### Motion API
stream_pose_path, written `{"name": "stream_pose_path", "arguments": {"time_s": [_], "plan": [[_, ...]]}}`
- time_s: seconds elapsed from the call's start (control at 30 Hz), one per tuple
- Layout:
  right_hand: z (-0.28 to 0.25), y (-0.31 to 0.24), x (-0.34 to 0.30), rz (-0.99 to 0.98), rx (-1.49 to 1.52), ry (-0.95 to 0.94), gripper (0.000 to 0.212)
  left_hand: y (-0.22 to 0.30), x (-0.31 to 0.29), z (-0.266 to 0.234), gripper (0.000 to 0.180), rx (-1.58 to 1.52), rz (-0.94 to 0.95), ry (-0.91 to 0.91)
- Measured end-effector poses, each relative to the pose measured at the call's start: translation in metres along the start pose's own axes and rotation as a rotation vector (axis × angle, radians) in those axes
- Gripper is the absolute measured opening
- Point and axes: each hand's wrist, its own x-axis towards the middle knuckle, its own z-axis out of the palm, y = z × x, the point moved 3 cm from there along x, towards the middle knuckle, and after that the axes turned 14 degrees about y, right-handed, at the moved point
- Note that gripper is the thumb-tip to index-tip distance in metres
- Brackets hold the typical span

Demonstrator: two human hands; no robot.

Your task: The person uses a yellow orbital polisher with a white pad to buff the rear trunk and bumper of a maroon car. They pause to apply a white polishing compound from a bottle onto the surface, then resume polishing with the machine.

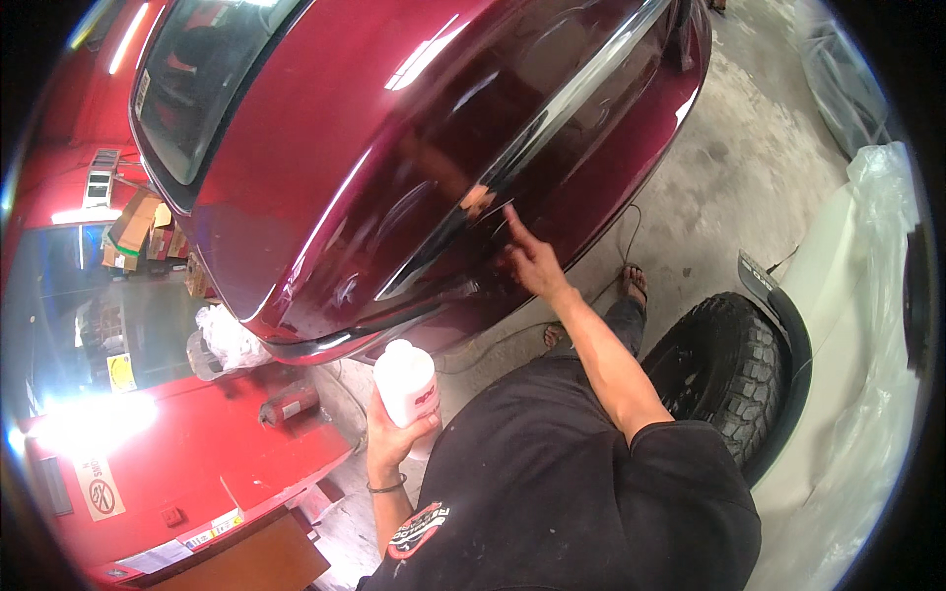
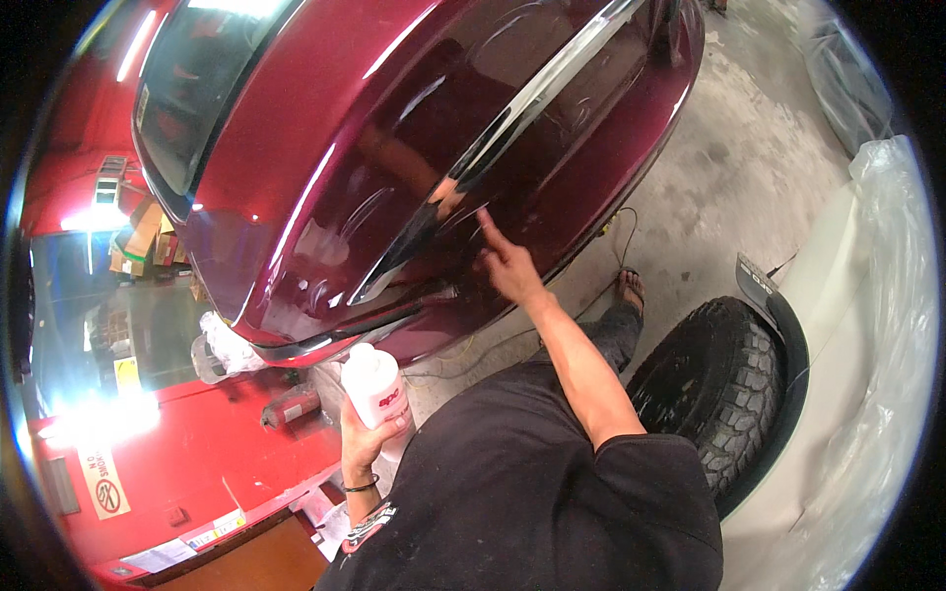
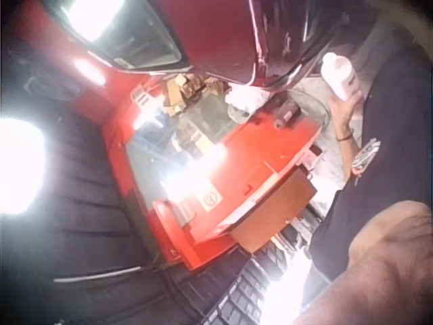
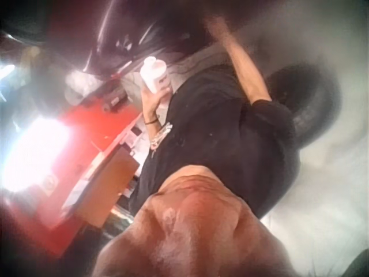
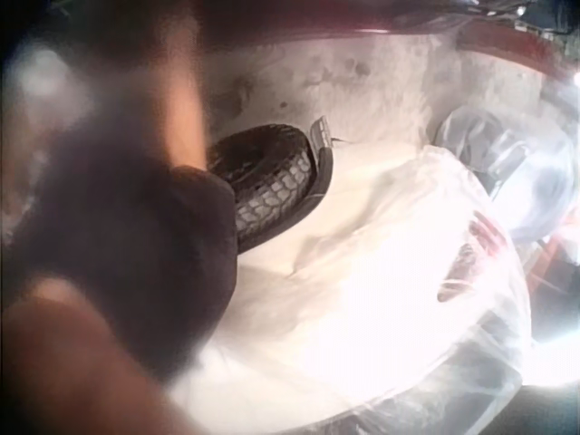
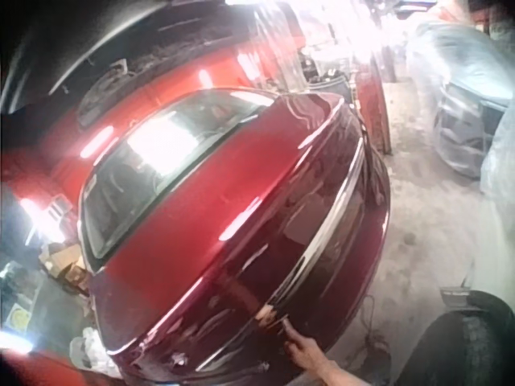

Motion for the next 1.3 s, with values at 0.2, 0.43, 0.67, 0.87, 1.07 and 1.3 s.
{"name": "stream_pose_path", "arguments": {"time_s": [0.2,0.43,0.67,0.87,1.07,1.3], "plan": [[-0.015,0.014,0.021,-0.427,-0.359,-0.255,0.08,-0.014,0.0,0.002,0.095,-0.012,-0.031,-0.042],[-0.031,0.028,0.008,-0.196,-0.356,-0.146,0.085,0.001,0.002,0.015,0.095,-0.089,-0.035,-0.019],[-0.088,0.023,0.051,0.328,0.369,-0.02,0.059,0.045,0.016,0.068,0.093,-0.149,-0.01,0.022],[-0.239,-0.04,0.176,0.451,0.922,0.397,0.038,0.089,0.039,0.137,0.092,-0.111,0.03,-0.035],[-0.283,-0.075,0.311,0.485,1.042,0.469,0.036,0.143,0.044,0.209,0.091,-0.141,0.047,-0.059],[-0.348,-0.06,0.377,-0.441,-0.759,0.72,0.042,0.178,0.056,0.26,0.088,-0.09,0.084,-0.077]]}}
